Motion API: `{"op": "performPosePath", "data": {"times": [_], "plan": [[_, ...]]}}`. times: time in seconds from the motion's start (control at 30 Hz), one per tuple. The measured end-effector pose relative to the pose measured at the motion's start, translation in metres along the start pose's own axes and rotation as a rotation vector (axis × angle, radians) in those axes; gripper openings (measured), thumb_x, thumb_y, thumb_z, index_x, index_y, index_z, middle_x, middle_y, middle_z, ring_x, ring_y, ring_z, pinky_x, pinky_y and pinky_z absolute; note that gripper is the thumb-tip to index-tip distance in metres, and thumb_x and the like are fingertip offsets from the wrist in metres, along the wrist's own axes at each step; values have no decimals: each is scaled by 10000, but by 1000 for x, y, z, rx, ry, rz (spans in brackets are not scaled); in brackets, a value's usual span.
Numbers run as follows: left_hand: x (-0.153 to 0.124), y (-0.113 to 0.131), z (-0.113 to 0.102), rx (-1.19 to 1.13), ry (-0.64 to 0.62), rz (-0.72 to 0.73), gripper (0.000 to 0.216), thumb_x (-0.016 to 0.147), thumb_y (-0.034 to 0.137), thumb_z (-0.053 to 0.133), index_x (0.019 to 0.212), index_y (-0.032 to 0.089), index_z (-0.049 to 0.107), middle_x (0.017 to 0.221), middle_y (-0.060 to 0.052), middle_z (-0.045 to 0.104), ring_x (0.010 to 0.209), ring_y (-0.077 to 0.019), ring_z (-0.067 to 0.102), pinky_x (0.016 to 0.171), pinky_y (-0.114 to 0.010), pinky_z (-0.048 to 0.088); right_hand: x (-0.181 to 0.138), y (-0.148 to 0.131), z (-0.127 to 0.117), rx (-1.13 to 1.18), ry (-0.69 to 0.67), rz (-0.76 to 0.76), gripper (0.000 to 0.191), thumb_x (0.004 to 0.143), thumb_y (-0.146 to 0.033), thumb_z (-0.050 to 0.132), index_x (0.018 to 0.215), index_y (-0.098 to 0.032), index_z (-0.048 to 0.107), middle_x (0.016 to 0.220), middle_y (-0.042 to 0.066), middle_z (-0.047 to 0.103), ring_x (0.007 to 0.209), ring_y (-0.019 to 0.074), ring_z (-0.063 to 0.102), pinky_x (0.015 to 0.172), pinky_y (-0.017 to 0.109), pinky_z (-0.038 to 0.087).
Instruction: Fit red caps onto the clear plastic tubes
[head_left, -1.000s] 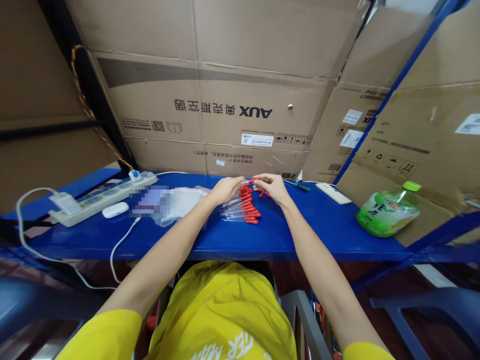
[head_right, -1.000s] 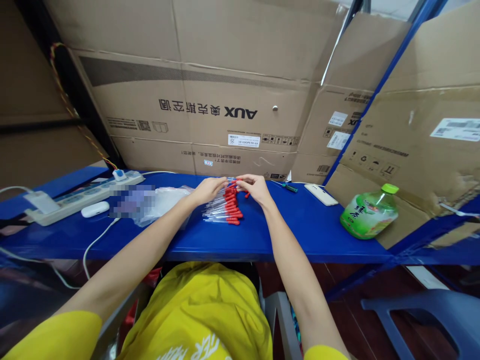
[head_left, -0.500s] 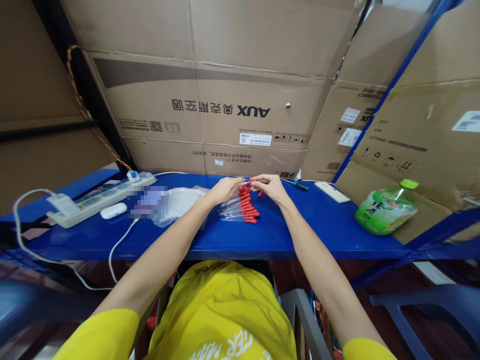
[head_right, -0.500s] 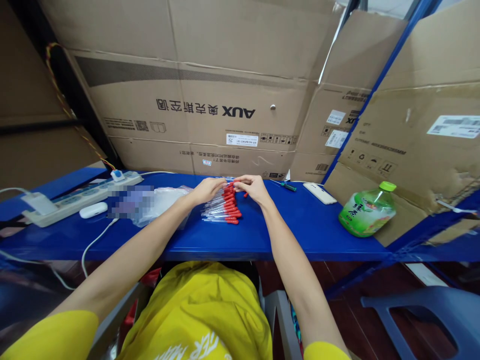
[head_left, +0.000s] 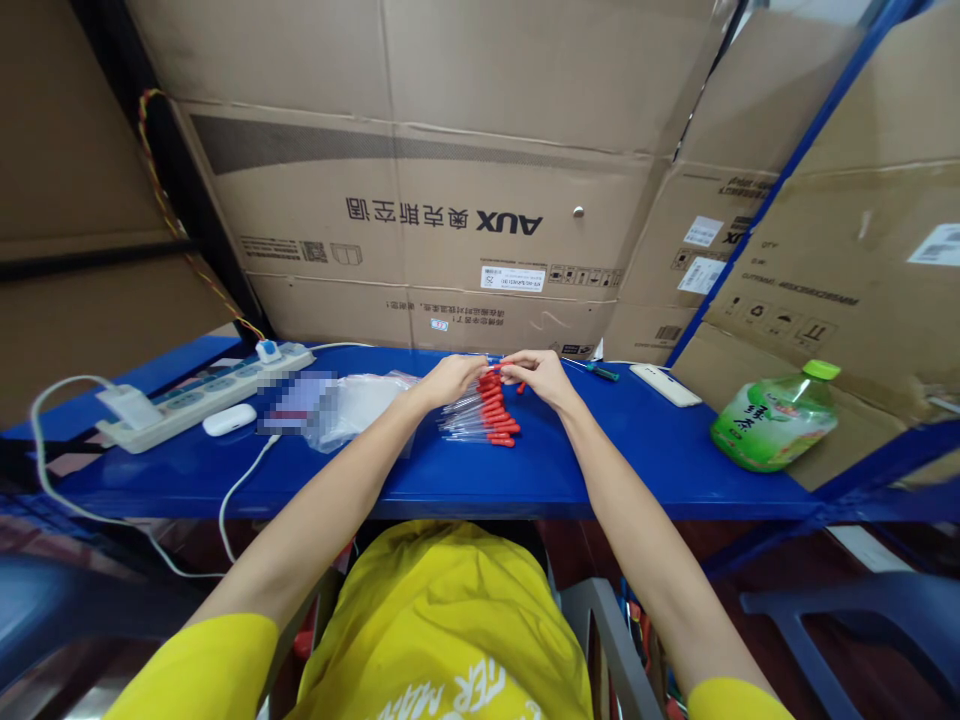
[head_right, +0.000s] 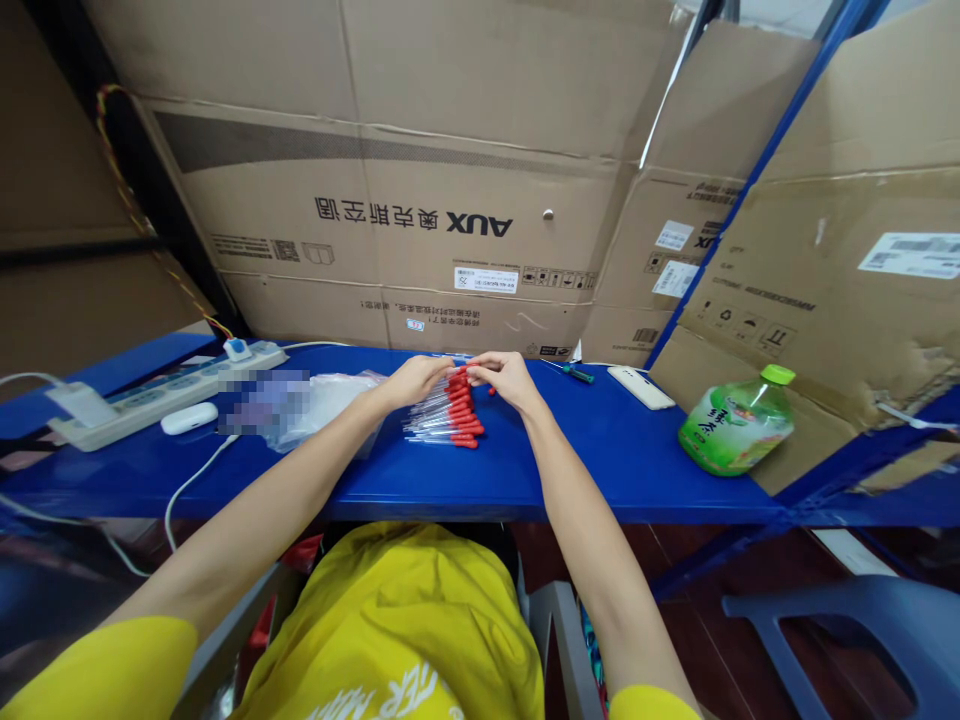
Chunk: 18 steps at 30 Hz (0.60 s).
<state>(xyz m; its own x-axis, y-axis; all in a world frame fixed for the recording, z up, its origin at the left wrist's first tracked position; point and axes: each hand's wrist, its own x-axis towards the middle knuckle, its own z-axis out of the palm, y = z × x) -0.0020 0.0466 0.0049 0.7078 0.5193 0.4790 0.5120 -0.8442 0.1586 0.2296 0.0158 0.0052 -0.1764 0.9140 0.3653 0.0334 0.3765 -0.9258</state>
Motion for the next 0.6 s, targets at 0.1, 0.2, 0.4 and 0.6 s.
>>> {"op": "performPosePath", "data": {"times": [0.1, 0.2, 0.4, 0.6], "plan": [[0, -1, 1, -10, -8, -2, 405, 1091, 402, 300, 869, 202, 574, 793, -67, 668, 738, -206, 634, 673, -281, 371, 0, 2, 1, -14, -10, -8, 457, 611, -508, 919, 883, -162, 799, 789, 87, 803, 708, 247, 777, 712, 375, 652], [-1, 0, 2, -25, -17, -6, 410, 1090, 408, 306, 877, 200, 588, 790, -63, 667, 735, -204, 632, 682, -280, 381, 0, 4, 1, -53, -29, -16, 441, 643, -514, 892, 891, -161, 798, 772, 84, 798, 709, 244, 768, 689, 360, 636], [0, 4, 5, -87, 44, -89, 433, 1101, 430, 314, 945, 192, 640, 870, -59, 701, 813, -200, 641, 751, -288, 419, 6, 11, -2, -247, 14, -158, 337, 803, -479, 772, 960, -182, 798, 813, 54, 791, 703, 199, 711, 725, 331, 581], [0, -10, 5, 37, 119, -176, 439, 1094, 426, 345, 1059, 191, 714, 1095, -107, 706, 1050, -241, 621, 980, -372, 452, 9, 22, -1, -656, 75, -263, 195, 883, -349, 725, 975, -211, 827, 935, 64, 785, 810, 192, 657, 827, 315, 502]]}}
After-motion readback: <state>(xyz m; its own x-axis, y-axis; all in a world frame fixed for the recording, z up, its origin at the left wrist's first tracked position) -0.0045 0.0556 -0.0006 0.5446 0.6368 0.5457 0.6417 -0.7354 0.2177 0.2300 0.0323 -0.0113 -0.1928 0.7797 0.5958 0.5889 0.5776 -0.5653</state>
